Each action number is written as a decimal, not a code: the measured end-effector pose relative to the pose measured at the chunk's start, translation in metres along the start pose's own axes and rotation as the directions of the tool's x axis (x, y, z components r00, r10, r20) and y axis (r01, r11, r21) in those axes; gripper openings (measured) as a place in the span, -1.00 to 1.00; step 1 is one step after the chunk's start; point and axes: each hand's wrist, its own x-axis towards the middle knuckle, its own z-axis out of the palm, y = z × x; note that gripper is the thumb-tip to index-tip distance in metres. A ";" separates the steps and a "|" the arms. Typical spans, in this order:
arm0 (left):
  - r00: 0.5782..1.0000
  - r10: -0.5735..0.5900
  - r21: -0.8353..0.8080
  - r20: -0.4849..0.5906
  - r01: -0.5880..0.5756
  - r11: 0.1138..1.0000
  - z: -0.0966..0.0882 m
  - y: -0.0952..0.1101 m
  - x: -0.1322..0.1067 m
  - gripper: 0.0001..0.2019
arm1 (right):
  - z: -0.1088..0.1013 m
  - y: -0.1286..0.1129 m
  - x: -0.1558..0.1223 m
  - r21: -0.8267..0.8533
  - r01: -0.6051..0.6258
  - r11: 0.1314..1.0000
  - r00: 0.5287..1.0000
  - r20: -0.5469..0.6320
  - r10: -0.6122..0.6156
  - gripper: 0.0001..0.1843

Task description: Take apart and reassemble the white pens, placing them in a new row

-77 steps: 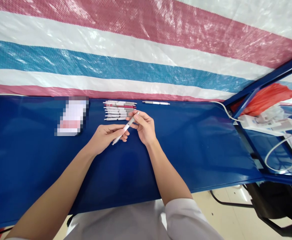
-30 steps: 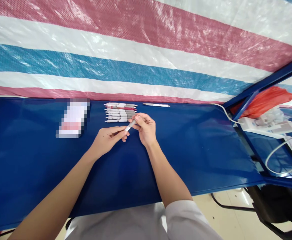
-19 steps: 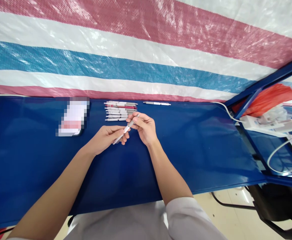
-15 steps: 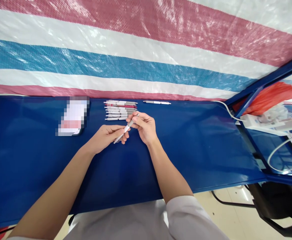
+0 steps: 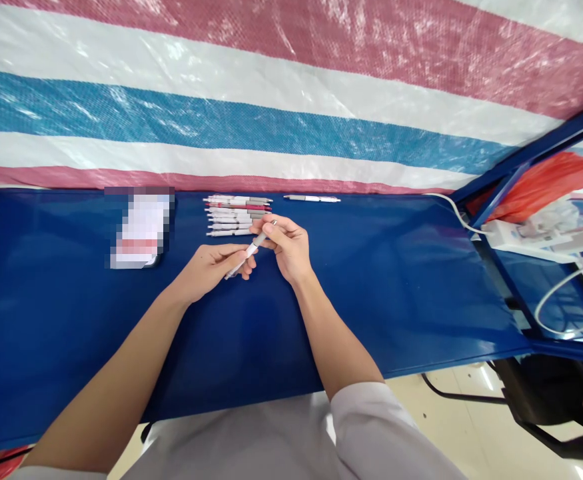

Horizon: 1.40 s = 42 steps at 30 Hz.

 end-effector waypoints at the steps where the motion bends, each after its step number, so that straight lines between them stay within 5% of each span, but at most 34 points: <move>1: 0.999 -0.019 -0.027 0.029 0.020 0.999 -0.001 0.000 0.000 -0.66 | -0.001 0.000 0.000 0.001 -0.010 1.000 1.000 0.022 0.010 -0.73; 9: 0.997 -0.041 -0.121 0.069 0.050 0.991 -0.005 -0.001 -0.001 -0.67 | -0.005 0.001 0.001 0.011 -0.062 0.998 0.993 0.100 0.060 -0.72; 18: 0.990 0.108 0.149 -0.090 -0.094 0.984 0.001 -0.008 0.001 -0.71 | -0.001 0.001 0.003 0.024 -0.008 1.000 1.000 0.025 0.008 -0.71; 26: 0.888 0.384 0.441 -0.253 -0.248 0.863 0.012 -0.016 0.005 -0.79 | 0.005 0.001 0.004 0.004 0.046 0.999 0.995 -0.092 -0.045 -0.68; 31: 0.841 0.462 0.529 -0.283 -0.265 0.806 0.015 -0.019 0.007 -0.78 | 0.001 0.001 0.003 -0.014 0.029 0.999 0.999 -0.042 -0.030 -0.69; 37: 0.843 0.302 0.196 -0.445 -0.237 0.952 0.014 -0.015 0.010 -0.75 | -0.007 -0.002 0.005 -0.034 -0.015 0.999 1.000 0.011 0.016 -0.65; 42: 0.791 0.196 -0.213 -0.580 -0.379 0.901 0.013 -0.007 0.019 -0.72 | -0.006 0.000 0.004 -0.167 0.010 0.986 1.000 0.004 -0.009 -0.68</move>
